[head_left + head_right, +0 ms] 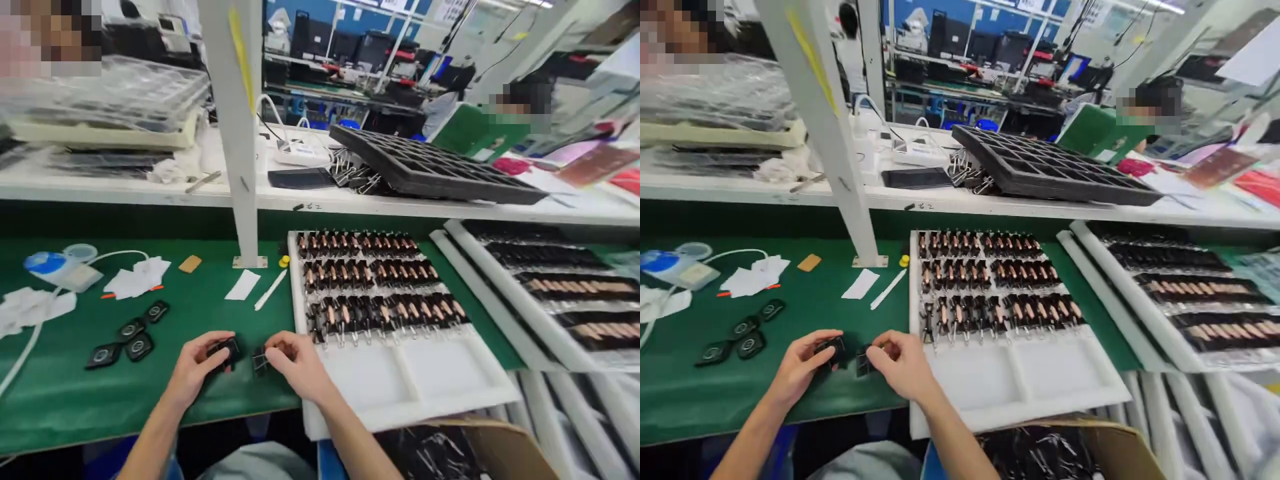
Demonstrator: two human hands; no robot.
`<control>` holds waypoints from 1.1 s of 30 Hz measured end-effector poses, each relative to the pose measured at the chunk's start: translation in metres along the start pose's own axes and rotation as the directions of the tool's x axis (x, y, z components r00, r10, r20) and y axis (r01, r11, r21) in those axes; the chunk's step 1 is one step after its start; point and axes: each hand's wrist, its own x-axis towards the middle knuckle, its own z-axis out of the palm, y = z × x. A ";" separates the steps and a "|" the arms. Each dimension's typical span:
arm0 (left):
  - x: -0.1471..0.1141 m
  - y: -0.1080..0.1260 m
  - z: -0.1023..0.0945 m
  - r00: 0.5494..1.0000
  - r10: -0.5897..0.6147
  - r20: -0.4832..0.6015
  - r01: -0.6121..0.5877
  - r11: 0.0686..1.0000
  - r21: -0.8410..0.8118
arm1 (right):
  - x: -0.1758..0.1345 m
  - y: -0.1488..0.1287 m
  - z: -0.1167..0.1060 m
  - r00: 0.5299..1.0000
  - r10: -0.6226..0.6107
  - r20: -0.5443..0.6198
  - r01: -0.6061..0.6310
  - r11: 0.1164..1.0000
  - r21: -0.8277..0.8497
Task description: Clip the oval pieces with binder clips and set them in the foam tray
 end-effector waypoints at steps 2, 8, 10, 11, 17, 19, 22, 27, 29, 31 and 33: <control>0.007 0.001 0.003 1.000 -0.007 0.003 0.007 0.999 0.038 | -0.001 0.001 -0.002 1.000 -0.006 -0.023 0.006 1.000 0.012; 0.009 -0.003 -0.001 0.995 -0.006 0.096 -0.002 0.996 0.086 | -0.005 0.005 -0.001 0.984 -0.169 -0.051 0.162 0.979 -0.123; 0.007 -0.007 -0.008 0.994 0.005 0.107 -0.016 0.995 0.098 | -0.003 0.004 0.000 0.981 -0.189 -0.038 0.180 0.968 -0.176; 0.007 -0.010 -0.012 0.992 0.005 0.124 -0.018 0.994 0.104 | -0.002 0.004 0.000 0.980 -0.196 -0.035 0.185 0.964 -0.193; 0.008 -0.013 -0.010 0.949 0.008 0.316 -0.043 0.994 0.105 | -0.003 0.007 0.002 0.967 -0.255 -0.015 0.244 0.937 -0.249; 0.008 -0.009 -0.007 0.929 0.043 0.367 -0.093 0.988 0.120 | -0.002 0.007 0.003 0.957 -0.290 0.030 0.287 0.918 -0.275; 0.007 -0.005 -0.004 0.907 0.067 0.415 -0.148 0.975 0.166 | -0.001 0.007 0.006 0.946 -0.318 0.071 0.324 0.900 -0.290; 0.005 0.001 -0.003 0.887 0.041 0.459 -0.156 0.964 0.217 | -0.002 0.008 0.009 0.950 -0.311 0.027 0.305 0.904 -0.299; 0.003 0.001 -0.004 0.887 0.049 0.460 -0.159 0.966 0.204 | -0.003 0.009 0.011 0.953 -0.302 0.017 0.293 0.909 -0.295; 0.001 0.000 -0.005 0.888 0.064 0.455 -0.159 0.972 0.174 | -0.005 0.011 0.013 0.959 -0.283 0.013 0.276 0.922 -0.271; -0.001 0.000 -0.005 0.890 0.080 0.449 -0.160 0.976 0.145 | -0.004 0.013 0.015 0.968 -0.252 0.008 0.247 0.941 -0.230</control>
